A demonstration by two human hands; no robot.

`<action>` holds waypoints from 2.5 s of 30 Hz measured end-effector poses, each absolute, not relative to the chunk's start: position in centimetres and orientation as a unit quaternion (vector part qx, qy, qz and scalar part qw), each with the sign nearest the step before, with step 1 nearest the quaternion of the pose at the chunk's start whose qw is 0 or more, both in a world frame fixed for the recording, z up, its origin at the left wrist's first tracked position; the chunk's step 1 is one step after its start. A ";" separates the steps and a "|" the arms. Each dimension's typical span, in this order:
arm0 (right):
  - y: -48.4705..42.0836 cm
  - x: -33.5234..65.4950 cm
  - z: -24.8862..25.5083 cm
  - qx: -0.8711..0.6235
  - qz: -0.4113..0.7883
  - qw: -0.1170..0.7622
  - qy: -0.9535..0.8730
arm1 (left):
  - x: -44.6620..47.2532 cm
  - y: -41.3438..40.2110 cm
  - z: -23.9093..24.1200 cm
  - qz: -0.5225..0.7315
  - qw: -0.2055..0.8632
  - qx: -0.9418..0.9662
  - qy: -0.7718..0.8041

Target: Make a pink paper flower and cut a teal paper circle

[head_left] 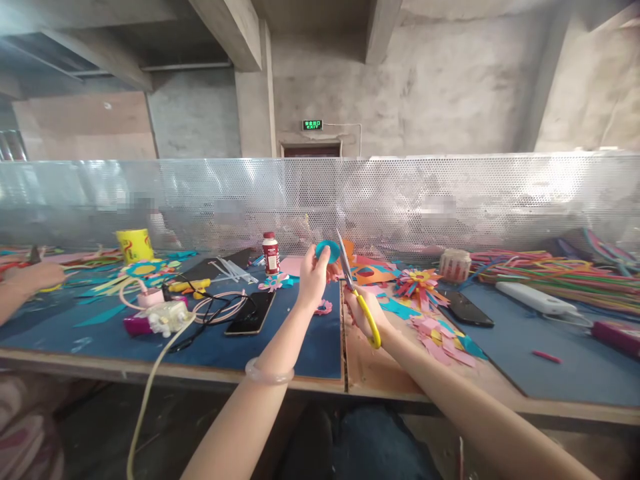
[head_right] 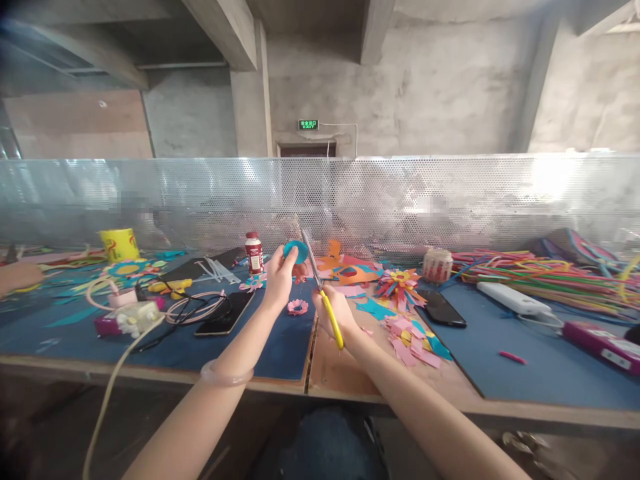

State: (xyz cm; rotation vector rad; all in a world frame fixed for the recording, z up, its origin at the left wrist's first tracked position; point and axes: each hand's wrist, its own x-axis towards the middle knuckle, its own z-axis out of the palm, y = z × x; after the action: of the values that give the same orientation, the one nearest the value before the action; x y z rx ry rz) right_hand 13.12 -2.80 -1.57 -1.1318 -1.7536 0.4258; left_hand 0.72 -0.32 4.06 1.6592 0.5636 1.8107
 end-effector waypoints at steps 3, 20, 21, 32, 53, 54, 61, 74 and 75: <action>-2.9 13.2 -1.5 -0.467 0.172 0.483 -0.720 | 0.7 -0.4 4.2 0.683 0.303 0.629 0.213; -2.7 13.5 -1.5 -0.481 0.138 0.481 -0.720 | 0.7 -0.3 4.2 0.680 0.310 0.630 0.214; -2.8 13.5 -1.5 -0.482 0.140 0.480 -0.720 | 0.7 -0.3 4.2 0.680 0.312 0.628 0.213; -3.5 13.4 -0.8 -0.484 0.138 0.479 -0.719 | 0.2 -0.4 4.5 0.691 0.305 0.620 0.215; -2.6 13.6 -1.1 -0.479 0.178 0.523 -0.682 | -0.1 0.2 4.5 0.675 0.328 0.623 0.220; -2.4 13.5 -1.2 -0.477 0.184 0.519 -0.685 | -0.1 0.1 4.5 0.673 0.329 0.625 0.220; -2.5 13.2 -2.0 -0.462 0.225 0.488 -0.705 | 0.0 0.4 4.3 0.681 0.318 0.624 0.211; -3.4 13.0 -1.2 -0.469 0.218 0.484 -0.706 | 0.2 0.2 4.1 0.688 0.284 0.632 0.217; -3.3 13.0 -1.3 -0.470 0.216 0.483 -0.706 | 0.2 0.2 4.1 0.687 0.283 0.633 0.218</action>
State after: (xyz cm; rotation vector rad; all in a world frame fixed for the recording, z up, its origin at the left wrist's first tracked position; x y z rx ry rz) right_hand 13.00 -3.31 -1.27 -1.1447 -1.7203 0.5266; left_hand 0.21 0.18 4.11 1.6940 0.5835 1.8385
